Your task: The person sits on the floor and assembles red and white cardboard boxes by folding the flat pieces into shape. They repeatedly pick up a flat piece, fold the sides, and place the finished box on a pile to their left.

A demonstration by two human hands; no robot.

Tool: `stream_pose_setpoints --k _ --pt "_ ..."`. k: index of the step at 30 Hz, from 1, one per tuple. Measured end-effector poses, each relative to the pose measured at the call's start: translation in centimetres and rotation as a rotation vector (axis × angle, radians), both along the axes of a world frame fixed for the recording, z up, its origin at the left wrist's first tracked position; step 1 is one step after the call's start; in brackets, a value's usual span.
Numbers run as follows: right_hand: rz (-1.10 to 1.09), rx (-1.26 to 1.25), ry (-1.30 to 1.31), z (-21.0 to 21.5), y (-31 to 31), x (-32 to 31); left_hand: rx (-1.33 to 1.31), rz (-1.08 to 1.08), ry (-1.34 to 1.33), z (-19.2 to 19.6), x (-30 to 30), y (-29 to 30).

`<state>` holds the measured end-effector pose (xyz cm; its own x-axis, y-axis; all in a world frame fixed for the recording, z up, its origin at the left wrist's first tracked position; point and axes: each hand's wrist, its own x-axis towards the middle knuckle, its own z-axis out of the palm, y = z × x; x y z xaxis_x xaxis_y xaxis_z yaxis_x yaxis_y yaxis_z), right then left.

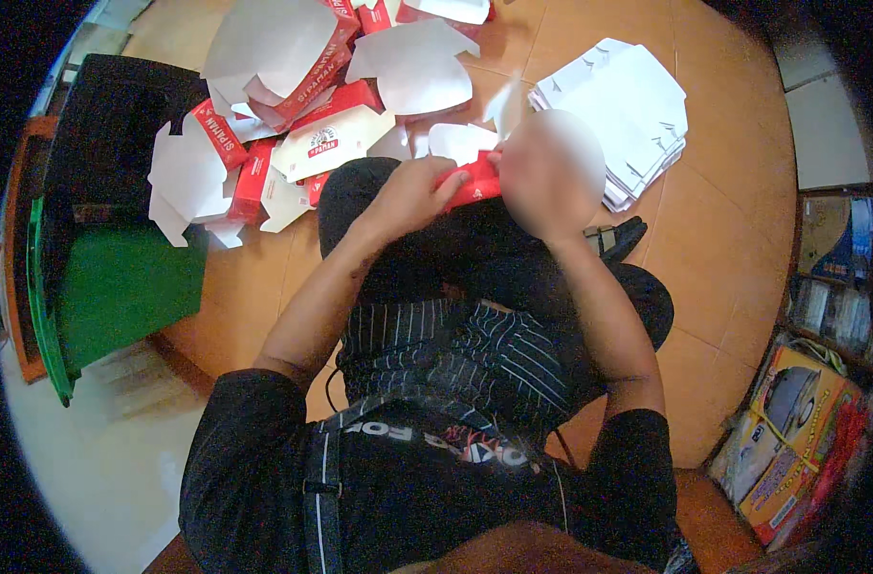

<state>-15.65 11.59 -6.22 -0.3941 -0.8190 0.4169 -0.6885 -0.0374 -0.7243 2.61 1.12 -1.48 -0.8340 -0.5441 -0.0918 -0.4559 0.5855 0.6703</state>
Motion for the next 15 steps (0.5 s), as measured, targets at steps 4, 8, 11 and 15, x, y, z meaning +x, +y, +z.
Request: stream_pose_setpoints --k 4,8,11,15 --pt "0.263 0.189 -0.053 0.5 0.3 -0.8 -0.085 -0.111 0.093 -1.2 0.1 0.0" --pt "0.257 0.278 -0.072 0.5 0.2 0.0 -0.102 -0.143 0.064 -1.4 0.4 -0.5" --pt "-0.034 -0.072 -0.064 0.6 -0.5 2.1 -0.038 -0.001 0.083 -0.2 0.3 0.0" --pt "-0.022 -0.014 -0.581 -4.2 -1.0 0.5 0.152 -0.132 0.172 -0.5 -1.1 1.5"
